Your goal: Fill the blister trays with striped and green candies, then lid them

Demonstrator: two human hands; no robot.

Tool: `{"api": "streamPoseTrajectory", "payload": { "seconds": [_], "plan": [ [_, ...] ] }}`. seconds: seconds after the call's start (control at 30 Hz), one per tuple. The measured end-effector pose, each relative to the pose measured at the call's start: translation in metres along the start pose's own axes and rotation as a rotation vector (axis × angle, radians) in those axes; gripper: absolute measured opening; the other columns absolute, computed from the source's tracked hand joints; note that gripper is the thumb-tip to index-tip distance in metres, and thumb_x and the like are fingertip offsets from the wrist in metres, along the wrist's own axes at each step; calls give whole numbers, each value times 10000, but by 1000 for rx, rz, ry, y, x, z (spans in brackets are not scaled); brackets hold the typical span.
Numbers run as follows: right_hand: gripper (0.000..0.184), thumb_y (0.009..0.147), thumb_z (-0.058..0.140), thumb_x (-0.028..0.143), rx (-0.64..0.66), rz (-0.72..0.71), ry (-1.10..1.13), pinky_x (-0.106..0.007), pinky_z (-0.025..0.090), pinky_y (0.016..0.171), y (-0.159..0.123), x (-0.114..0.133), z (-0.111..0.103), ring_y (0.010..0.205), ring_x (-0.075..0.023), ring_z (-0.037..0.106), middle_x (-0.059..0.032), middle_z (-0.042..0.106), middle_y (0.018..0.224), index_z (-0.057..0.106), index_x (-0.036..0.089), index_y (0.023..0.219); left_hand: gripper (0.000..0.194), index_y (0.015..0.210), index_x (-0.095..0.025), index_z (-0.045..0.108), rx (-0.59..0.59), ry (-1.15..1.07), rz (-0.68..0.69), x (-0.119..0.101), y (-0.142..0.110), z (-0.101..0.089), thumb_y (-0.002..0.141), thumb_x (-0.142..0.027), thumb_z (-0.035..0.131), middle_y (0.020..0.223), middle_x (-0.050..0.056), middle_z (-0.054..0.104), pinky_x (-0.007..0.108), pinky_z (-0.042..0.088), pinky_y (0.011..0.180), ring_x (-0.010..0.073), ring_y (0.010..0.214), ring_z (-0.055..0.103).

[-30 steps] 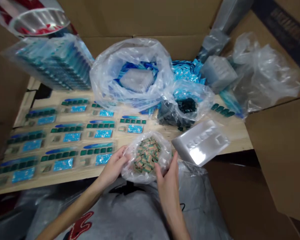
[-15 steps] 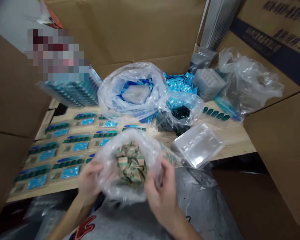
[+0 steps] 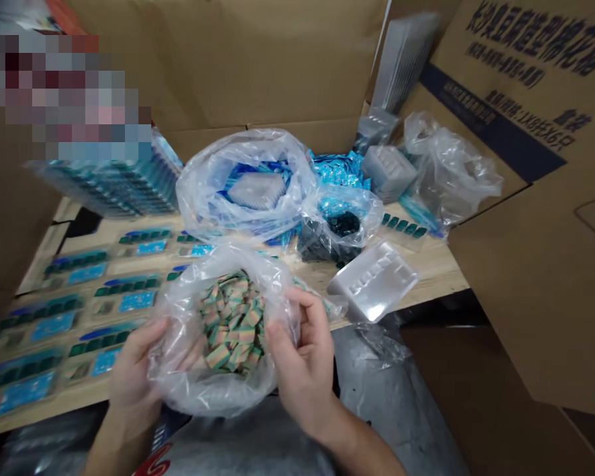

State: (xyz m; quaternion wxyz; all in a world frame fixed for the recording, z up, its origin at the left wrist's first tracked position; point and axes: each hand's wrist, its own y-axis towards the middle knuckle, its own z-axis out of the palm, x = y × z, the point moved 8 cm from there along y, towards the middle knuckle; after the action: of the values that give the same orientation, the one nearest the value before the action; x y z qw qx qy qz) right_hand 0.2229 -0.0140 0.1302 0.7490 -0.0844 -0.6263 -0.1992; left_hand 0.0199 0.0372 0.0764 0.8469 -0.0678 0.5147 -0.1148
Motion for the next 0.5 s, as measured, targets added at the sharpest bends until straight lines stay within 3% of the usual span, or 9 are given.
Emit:
{"api": "streamPoseTrajectory", "payload": {
  "seconds": [0.1,0.2,0.23,0.3,0.37,0.4,0.5],
  "plan": [
    [219,809,646,184,-9,-4,27,-228,498,569,1,1,-1,683,-136,648,16,709,869,632,259,1015,177,833,-190,659,-45,382,93,-12,0,-12,753,-338,715,627,-17,633,221,489,426,144,506,600],
    [220,801,670,211,11,73,-6,-230,488,540,2,-10,-2,664,-147,646,8,711,851,641,254,1015,339,1122,-222,635,-212,888,550,-52,-18,-12,787,-225,690,1072,59,681,352,578,811,222,965,665],
    [219,799,678,222,16,108,-14,-233,487,535,3,-14,-3,660,-153,645,2,711,846,647,248,1014,370,1169,-237,619,-204,1043,720,-61,-28,-1,807,-173,658,1147,65,656,386,550,905,231,1059,634],
    [215,794,691,229,40,153,-25,-235,499,552,5,-19,-4,675,-159,651,-6,718,859,671,246,1008,387,1216,-254,600,46,1278,925,-56,-43,34,863,-102,556,1187,66,643,404,511,987,228,1144,600],
    [211,787,702,215,105,162,-35,-221,510,581,8,-20,0,691,-150,651,-1,725,871,702,259,994,372,1242,-223,584,355,1393,920,-35,-47,65,923,-89,446,1188,85,657,395,526,975,229,1149,610],
    [212,784,708,208,144,166,-41,-210,511,590,8,-21,2,690,-142,648,5,726,866,714,269,987,347,1244,-183,577,433,1434,880,-26,-44,75,948,-109,413,1184,109,663,401,541,952,244,1134,621],
    [198,779,727,214,220,223,-23,-180,488,556,7,-27,9,620,-118,610,19,710,781,730,278,966,293,1189,-79,578,417,1556,718,-4,-23,86,983,-191,402,1116,175,670,469,552,899,311,1084,632]
  ]
}}
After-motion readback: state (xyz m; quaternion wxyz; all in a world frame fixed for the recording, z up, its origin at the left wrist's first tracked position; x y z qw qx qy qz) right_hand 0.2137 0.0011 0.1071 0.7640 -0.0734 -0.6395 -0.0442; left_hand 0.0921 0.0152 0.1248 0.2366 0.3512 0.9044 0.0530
